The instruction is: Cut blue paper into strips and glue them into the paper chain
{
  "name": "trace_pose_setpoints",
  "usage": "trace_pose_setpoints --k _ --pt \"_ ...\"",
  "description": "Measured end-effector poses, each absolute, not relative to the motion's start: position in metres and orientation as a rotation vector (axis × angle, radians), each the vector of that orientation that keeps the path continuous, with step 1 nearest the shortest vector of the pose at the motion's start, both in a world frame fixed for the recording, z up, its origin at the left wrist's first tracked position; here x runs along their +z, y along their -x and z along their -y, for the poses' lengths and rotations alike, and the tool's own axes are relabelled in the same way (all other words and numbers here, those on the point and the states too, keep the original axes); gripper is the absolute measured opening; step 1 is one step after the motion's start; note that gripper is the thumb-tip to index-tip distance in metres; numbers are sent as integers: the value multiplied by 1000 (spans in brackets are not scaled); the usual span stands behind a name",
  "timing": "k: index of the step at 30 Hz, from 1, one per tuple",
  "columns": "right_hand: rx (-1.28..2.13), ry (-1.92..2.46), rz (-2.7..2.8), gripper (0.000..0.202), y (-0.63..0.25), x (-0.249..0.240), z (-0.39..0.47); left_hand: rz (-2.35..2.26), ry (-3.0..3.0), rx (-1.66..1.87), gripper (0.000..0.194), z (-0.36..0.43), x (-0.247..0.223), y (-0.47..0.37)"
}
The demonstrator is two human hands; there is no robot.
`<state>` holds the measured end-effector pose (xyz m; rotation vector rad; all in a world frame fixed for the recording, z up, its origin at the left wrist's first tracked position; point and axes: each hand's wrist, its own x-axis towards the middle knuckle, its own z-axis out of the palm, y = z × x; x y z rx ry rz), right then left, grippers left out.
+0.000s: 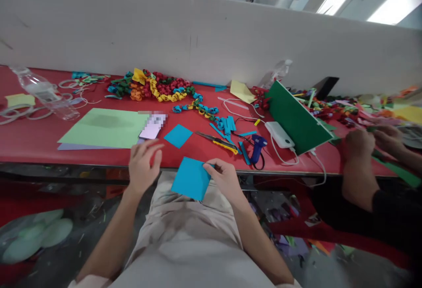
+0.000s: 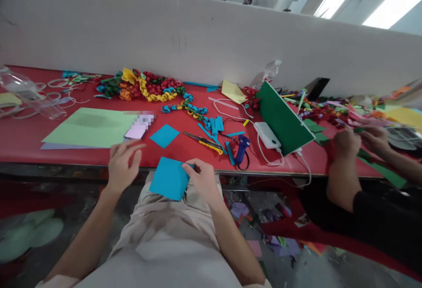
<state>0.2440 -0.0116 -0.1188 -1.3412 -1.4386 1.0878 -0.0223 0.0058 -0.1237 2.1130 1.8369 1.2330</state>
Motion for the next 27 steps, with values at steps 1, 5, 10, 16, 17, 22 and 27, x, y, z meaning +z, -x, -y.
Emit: trace_pose_setpoints --k 1,5,10,16,17,22,27 --pt "1082 1354 1430 40 -246 -124 10 -2057 -2120 1180 42 -16 -131 34" --pt "1111 1403 1399 43 -252 -139 3 -2260 -2264 781 51 -41 -149 61" --pt "1129 1468 1385 43 -248 -151 3 -2269 -2286 668 48 -42 -149 60" --pt "1159 1503 1473 32 -236 -150 8 -2146 -2282 754 54 -38 -147 59" --pt "1151 1506 1524 29 -233 -148 9 -2084 -2297 797 54 -37 -147 58" --pt "1072 1536 1738 21 -217 -140 12 -2045 -2199 924 47 -32 -146 54" --pt "1023 1523 1749 19 -205 -140 11 -1837 -2308 936 43 -36 -143 62"
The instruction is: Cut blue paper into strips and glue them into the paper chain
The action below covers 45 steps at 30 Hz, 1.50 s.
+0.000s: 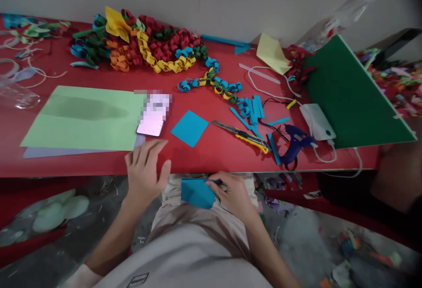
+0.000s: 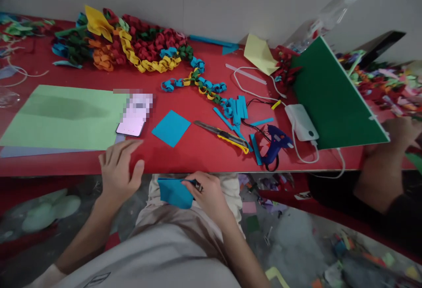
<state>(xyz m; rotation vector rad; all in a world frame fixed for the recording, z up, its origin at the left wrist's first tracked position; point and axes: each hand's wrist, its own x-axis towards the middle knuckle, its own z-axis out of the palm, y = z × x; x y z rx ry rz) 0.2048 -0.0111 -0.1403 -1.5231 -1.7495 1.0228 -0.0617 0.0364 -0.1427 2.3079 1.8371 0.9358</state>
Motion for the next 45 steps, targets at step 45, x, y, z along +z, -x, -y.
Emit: trace_pose_setpoints --k 45 --pt "1159 1371 1440 16 -230 -140 41 -1170 -2183 894 13 31 -138 -2"
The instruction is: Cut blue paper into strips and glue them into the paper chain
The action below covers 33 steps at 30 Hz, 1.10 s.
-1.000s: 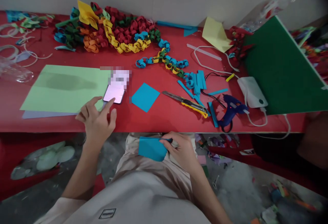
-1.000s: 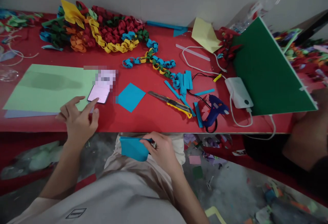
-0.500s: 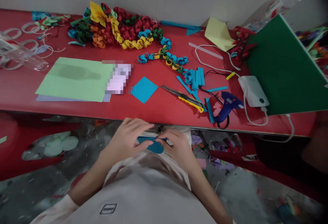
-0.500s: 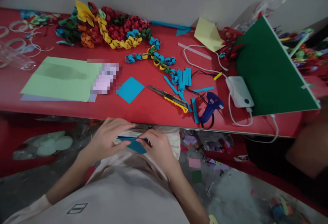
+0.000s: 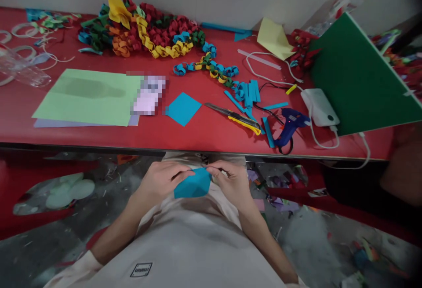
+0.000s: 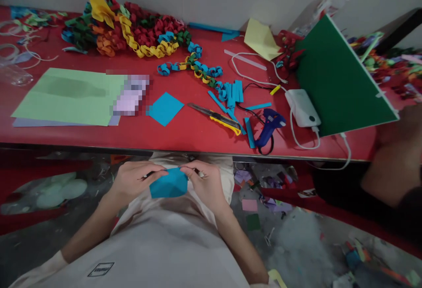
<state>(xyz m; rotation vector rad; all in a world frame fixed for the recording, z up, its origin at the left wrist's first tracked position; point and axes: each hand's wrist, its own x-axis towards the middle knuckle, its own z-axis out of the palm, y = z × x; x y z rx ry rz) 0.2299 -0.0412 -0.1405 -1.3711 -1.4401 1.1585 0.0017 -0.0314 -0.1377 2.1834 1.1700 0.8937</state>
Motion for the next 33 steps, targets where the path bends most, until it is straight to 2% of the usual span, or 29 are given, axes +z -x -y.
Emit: trace_pose_setpoints --k 10,16,21,28,33 --pt "1016 1532 1318 17 -222 -141 59 -1187 -1919 1215 8 42 -148 13" --pt "755 1605 1308 20 -232 -145 81 -1129 -1753 1119 12 45 -158 -2" --pt "551 1501 1590 16 -236 -136 84 -1015 -2066 991 14 44 -156 -17" --pt "689 1262 1683 8 -228 -138 67 -1074 -2146 1254 15 44 -154 -30" --pt "687 1162 1775 11 -225 -153 59 -1131 -2267 1182 7 39 -151 -27"
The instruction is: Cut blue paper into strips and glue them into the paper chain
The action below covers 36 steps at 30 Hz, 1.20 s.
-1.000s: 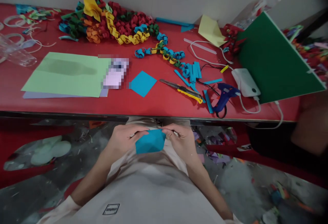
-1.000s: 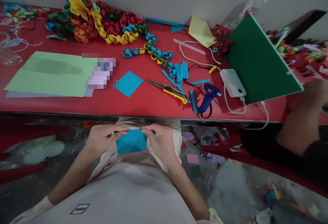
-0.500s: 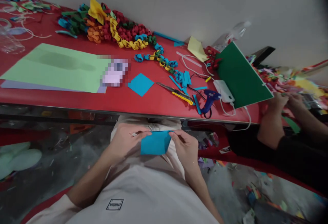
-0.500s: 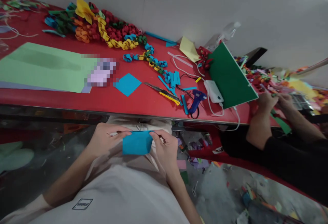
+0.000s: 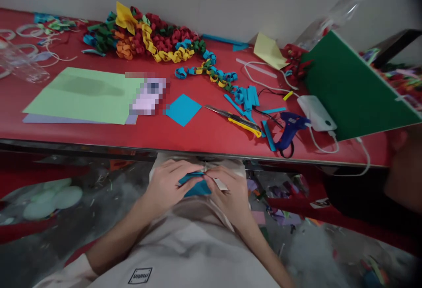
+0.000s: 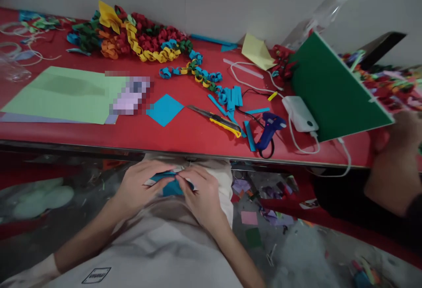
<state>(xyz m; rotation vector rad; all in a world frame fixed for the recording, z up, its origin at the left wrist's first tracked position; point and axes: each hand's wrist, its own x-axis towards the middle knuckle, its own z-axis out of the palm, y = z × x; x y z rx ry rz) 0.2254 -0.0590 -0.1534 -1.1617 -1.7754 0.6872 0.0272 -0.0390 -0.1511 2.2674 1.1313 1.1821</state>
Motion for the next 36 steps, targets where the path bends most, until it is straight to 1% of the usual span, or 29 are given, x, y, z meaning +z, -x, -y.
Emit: trace_pose_setpoints --k 4,6,9,12,15,17,20,22,23,26,27,28,30,31,33,35,36 --pt "638 1073 1878 9 -222 -148 55 -1094 -2219 1271 3 41 -143 -32" --pt "643 1047 1927 8 -224 -142 51 -1117 -2130 1326 7 44 -137 -32" --pt "613 1098 1968 7 -233 -141 45 -1311 -1898 1421 10 45 -129 -21" --pt "603 1236 1916 10 -250 -147 40 -1612 -1543 1580 16 39 -120 2" --pt "666 1360 1781 15 -261 -149 36 -1823 -1298 1710 14 26 -116 17" --pt "778 1385 1707 14 -259 -144 34 -1829 -1360 1631 15 18 -118 14" --pt "1015 1349 1626 26 -243 -139 25 -1694 -1521 1417 20 8 -130 -6" --pt "1080 1347 1532 27 -231 -140 17 -1610 -1590 1316 21 5 -138 -18" --pt "1071 1360 1463 27 -226 -143 13 -1585 -1638 1292 27 5 -141 -22" --pt "1032 1429 1252 31 -221 -152 0 -1490 -2042 1180 67 4 -148 -21" --pt "1039 1456 1226 34 -221 -154 -4 -1423 -2250 1087 73 4 -149 -18" --pt "1049 1480 1245 38 -223 -155 -8 -1336 -2448 974 71 3 -151 -15" --pt "986 1517 1407 41 -228 -153 -14 -1139 -2726 803 49 1 -155 -8" --pt "871 1529 1523 40 -231 -151 -18 -1066 -2789 785 38 -1 -158 -6" --pt "485 1535 1740 34 -241 -145 -26 -995 -2809 874 30 -4 -162 -1" --pt "83 1547 1908 31 -254 -141 -38 -1032 -2736 1025 25 -7 -164 2" --pt "-47 1563 1992 31 -261 -141 -44 -1075 -2676 1106 23 -8 -164 3"
